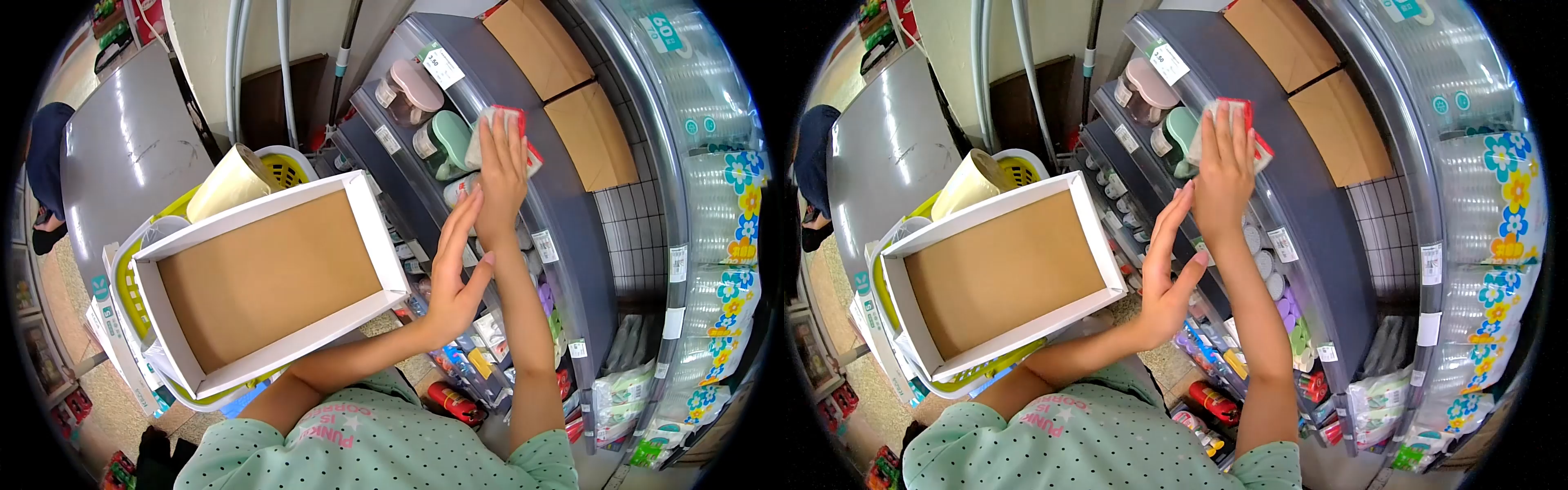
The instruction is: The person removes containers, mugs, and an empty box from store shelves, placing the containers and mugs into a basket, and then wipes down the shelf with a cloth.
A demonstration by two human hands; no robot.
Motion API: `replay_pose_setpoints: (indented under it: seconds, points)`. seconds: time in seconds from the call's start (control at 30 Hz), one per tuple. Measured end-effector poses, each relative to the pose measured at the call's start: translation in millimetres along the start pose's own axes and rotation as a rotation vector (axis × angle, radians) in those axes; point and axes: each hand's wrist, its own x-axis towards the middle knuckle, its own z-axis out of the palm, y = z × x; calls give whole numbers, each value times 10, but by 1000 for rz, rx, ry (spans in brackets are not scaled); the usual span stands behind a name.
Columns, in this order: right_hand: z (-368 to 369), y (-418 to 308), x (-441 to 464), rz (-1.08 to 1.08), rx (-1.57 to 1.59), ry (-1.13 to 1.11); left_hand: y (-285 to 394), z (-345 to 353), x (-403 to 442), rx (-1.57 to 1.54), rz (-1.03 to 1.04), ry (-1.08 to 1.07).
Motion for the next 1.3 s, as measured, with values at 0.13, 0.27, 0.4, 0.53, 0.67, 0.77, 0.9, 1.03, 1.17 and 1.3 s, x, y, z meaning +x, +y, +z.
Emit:
replay_pose_setpoints:
  seconds: [0.13,0.27,0.4,0.53,0.67,0.77,0.9,1.03,1.17,1.3]
  points:
    - [320,-28,312,-57,-69,31,-5,-29,-2,22,6,7]
    - [274,-56,512,-1,128,91,-5,-20,-2,17,4,21]
    - [-90,71,574,-56,145,247,-242,78,11,58,-12,27]
    - [-266,135,616,-342,96,-3,-413,200,114,420,-34,-48]
    - [-182,302,740,-571,35,-216,-583,359,205,681,65,-190]
    - [-166,368,904,-679,-8,-359,-672,449,248,703,65,-239]
    - [-105,377,1112,-812,23,-373,-712,504,271,720,63,-253]
    - [19,390,1292,-845,71,-344,-712,526,275,728,69,-240]
    - [190,348,1481,-878,75,-312,-733,522,272,736,84,-226]
    - [364,277,1699,-894,68,-285,-754,526,268,744,89,-213]
